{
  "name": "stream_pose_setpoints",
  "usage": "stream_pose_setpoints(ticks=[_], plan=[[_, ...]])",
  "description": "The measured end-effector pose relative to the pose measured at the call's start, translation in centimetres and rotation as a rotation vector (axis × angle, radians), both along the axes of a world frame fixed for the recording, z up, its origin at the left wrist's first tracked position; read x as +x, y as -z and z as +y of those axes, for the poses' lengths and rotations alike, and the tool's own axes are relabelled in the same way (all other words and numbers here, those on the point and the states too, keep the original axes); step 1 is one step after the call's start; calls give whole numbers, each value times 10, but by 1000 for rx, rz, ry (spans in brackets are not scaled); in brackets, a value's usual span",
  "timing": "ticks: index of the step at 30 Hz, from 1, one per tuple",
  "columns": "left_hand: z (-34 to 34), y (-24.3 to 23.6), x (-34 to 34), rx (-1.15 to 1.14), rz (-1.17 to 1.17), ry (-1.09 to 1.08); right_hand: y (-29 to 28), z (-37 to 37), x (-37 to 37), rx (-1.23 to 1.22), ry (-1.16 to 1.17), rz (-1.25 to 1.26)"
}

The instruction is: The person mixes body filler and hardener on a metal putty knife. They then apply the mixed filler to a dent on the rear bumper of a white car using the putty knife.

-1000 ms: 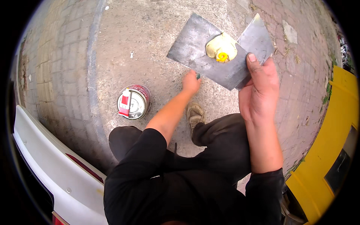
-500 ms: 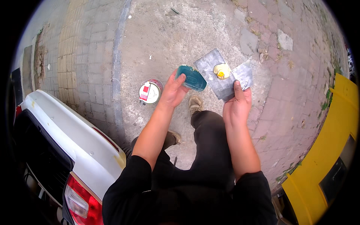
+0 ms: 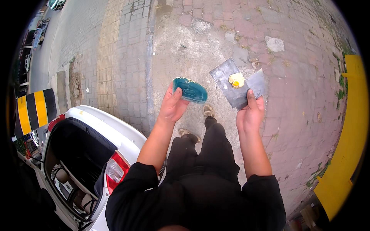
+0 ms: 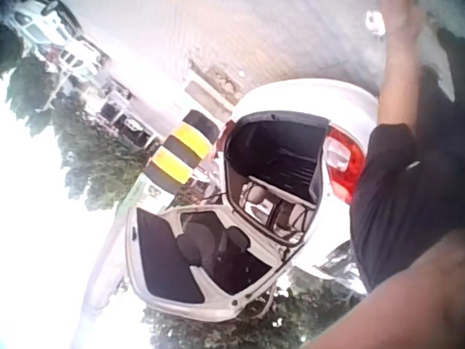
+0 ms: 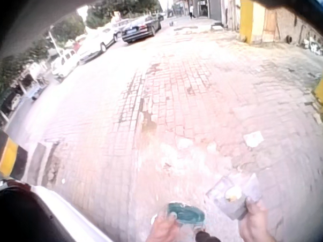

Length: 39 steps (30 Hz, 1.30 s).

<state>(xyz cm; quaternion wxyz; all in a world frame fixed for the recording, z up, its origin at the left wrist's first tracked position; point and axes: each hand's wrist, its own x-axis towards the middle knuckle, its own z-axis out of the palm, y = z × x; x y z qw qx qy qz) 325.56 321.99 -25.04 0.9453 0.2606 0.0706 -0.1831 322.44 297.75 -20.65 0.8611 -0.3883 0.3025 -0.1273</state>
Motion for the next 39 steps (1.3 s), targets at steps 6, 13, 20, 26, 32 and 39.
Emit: stream_pose_setpoints(ticks=[6,13,20,26,32,39], plan=[[-19,-88,-28,265,-203,149,-83,-18,-54,23,71,-73],[-26,-144,-98,431,-379,312,-125,4,-142,77,202,-135],[-22,-153,-218,566,-565,374,-148,61,-244,229,354,-113],[22,-153,-283,826,-552,756,-123,99,-337,282,460,0],[37,-193,-305,976,-834,899,-136,123,-373,129,567,54],[22,-203,-359,1108,-802,712,-139,116,-406,-7,514,-144]])
